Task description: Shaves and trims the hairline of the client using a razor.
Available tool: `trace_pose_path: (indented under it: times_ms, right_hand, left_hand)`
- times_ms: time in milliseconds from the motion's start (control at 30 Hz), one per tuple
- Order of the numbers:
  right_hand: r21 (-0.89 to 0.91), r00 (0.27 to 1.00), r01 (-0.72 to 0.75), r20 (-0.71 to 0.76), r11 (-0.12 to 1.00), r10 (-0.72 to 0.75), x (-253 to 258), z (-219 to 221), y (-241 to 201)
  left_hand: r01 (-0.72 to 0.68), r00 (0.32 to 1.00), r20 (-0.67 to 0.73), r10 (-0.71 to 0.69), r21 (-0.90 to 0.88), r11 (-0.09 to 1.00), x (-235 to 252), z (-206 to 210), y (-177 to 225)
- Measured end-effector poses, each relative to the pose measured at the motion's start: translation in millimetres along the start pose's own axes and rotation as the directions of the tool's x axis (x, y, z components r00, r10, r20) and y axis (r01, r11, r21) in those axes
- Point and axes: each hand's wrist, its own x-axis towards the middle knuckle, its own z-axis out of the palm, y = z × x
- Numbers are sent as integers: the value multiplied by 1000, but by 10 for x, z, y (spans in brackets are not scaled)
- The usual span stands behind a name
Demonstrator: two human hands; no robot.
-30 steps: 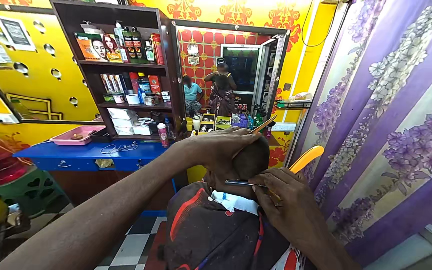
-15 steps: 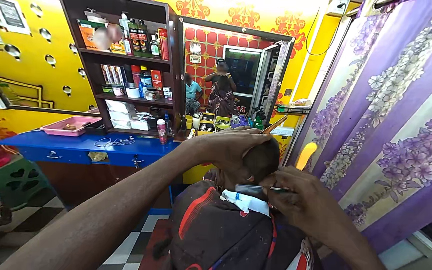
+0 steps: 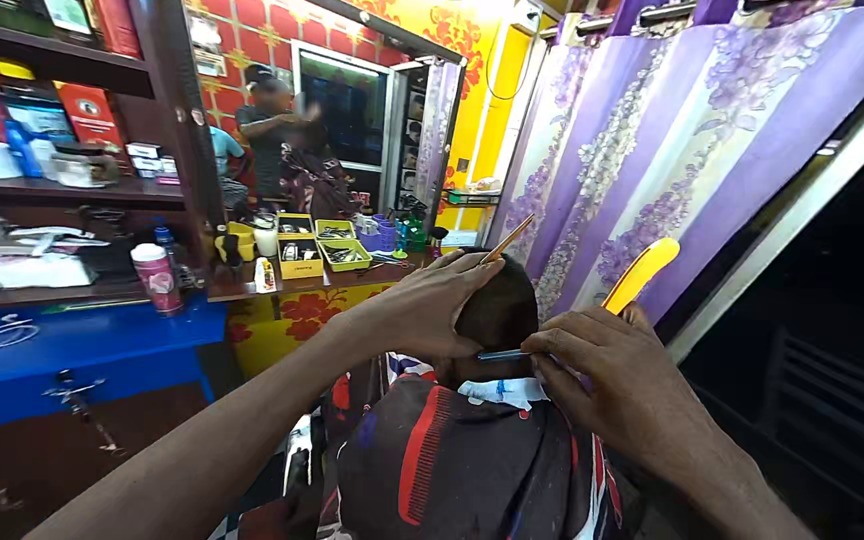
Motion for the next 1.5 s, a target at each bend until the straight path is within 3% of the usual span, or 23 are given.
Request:
trace_pose_path:
  times_ms: [433, 867, 1133, 1267, 1433, 1500]
  right_hand:
    - [-138, 993, 47, 111, 989, -32, 101, 37, -159]
    - [-201, 990, 75, 131, 977, -49, 111, 82, -151]
    - [-59, 956, 10, 294, 998, 7, 234, 9, -61]
    - [-88, 974, 27, 225, 996, -7, 253, 49, -31]
    - [-27, 956, 50, 292, 998, -40, 202, -7, -16]
    - [45, 987, -7, 161, 999, 0, 121, -70, 25]
  left_hand:
    - [93, 995, 29, -94, 12, 996, 6, 49, 20]
    - [57, 998, -21, -57, 6, 998, 38, 81, -33]
    - [48, 998, -39, -49, -10, 999, 62, 117, -35]
    - [34, 998, -46, -35, -28, 999, 76, 103, -52]
    - [21, 998, -63, -23, -25, 999, 65, 133, -49]
    - [-18, 990, -137, 10, -62, 998, 16, 142, -64]
